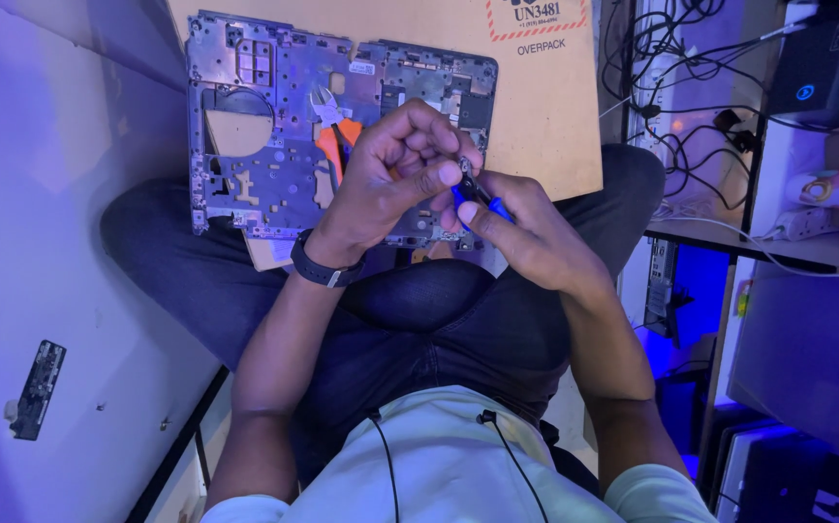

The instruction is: Disassembling a laptop chassis by removing internal components using pliers and a screwdriver while sitting on the floor.

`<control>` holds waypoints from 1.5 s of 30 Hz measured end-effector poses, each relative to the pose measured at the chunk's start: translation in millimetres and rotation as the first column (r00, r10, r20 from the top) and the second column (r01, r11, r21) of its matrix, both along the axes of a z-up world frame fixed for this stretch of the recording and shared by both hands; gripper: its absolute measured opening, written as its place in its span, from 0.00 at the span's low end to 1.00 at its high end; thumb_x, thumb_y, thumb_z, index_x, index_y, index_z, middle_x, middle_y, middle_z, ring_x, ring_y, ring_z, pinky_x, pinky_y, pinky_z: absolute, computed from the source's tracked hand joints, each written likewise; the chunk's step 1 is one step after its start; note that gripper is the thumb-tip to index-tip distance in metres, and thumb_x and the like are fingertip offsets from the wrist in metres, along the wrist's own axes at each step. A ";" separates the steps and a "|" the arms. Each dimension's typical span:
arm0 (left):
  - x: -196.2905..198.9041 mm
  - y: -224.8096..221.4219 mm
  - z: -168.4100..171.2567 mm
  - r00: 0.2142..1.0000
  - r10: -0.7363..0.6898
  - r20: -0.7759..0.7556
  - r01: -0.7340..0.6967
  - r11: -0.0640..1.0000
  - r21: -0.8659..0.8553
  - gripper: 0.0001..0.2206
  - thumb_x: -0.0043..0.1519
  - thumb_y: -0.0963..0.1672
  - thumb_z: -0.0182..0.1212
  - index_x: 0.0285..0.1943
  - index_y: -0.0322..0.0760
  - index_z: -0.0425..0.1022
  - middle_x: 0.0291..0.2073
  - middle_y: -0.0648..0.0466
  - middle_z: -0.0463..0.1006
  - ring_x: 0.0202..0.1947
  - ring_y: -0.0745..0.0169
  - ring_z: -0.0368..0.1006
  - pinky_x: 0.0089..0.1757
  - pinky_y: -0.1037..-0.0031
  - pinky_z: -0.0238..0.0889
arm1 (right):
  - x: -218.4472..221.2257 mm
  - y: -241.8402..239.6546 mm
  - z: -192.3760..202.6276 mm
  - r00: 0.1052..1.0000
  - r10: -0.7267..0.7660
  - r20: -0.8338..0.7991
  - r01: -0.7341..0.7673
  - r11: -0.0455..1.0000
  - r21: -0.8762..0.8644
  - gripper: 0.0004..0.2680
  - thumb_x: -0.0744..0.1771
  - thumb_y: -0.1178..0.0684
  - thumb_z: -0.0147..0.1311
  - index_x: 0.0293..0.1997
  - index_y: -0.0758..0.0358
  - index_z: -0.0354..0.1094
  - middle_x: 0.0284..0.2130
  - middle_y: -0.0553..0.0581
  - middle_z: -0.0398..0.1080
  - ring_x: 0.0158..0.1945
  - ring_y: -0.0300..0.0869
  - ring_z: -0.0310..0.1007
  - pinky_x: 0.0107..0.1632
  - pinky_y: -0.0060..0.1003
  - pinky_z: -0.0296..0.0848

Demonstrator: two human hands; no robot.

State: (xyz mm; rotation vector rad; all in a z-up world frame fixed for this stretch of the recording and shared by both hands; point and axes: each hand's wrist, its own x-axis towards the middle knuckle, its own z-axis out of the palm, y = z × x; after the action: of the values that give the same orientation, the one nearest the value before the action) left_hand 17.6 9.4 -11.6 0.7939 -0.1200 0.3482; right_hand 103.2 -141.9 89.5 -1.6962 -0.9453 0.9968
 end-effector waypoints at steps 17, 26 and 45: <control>-9.0 10.0 17.9 0.994 -0.077 -0.076 0.084 0.993 0.083 0.08 0.67 0.38 0.62 0.50 0.35 0.67 0.46 0.48 0.79 0.31 0.69 0.72 0.35 0.79 0.72 | -3.5 -6.4 -13.5 0.998 -0.024 0.049 0.028 0.996 -0.085 0.07 0.67 0.56 0.44 0.38 0.68 0.70 0.26 0.53 0.69 0.29 0.38 0.65 0.36 0.32 0.64; -11.3 11.5 10.9 0.988 0.091 -0.128 -0.074 0.988 0.134 0.11 0.66 0.36 0.62 0.54 0.36 0.69 0.49 0.48 0.80 0.44 0.68 0.76 0.47 0.80 0.70 | -11.8 -10.6 -27.9 0.975 -0.208 0.078 0.210 0.977 -0.023 0.08 0.69 0.57 0.46 0.46 0.70 0.69 0.36 0.58 0.74 0.38 0.41 0.72 0.45 0.32 0.70; -10.0 11.7 19.2 0.973 0.113 -0.202 -0.038 0.939 0.341 0.18 0.62 0.32 0.65 0.57 0.32 0.65 0.45 0.46 0.83 0.44 0.63 0.81 0.49 0.79 0.74 | 11.0 3.6 -1.7 0.559 -0.162 0.814 -0.120 0.955 0.272 0.10 0.58 0.69 0.63 0.40 0.72 0.73 0.38 0.61 0.71 0.44 0.52 0.68 0.53 0.46 0.64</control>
State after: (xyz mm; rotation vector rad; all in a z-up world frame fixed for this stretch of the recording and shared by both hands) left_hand 7.6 21.1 7.6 1.1723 0.0615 0.3144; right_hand 114.1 -138.3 87.8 -1.8990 -1.5786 -0.0904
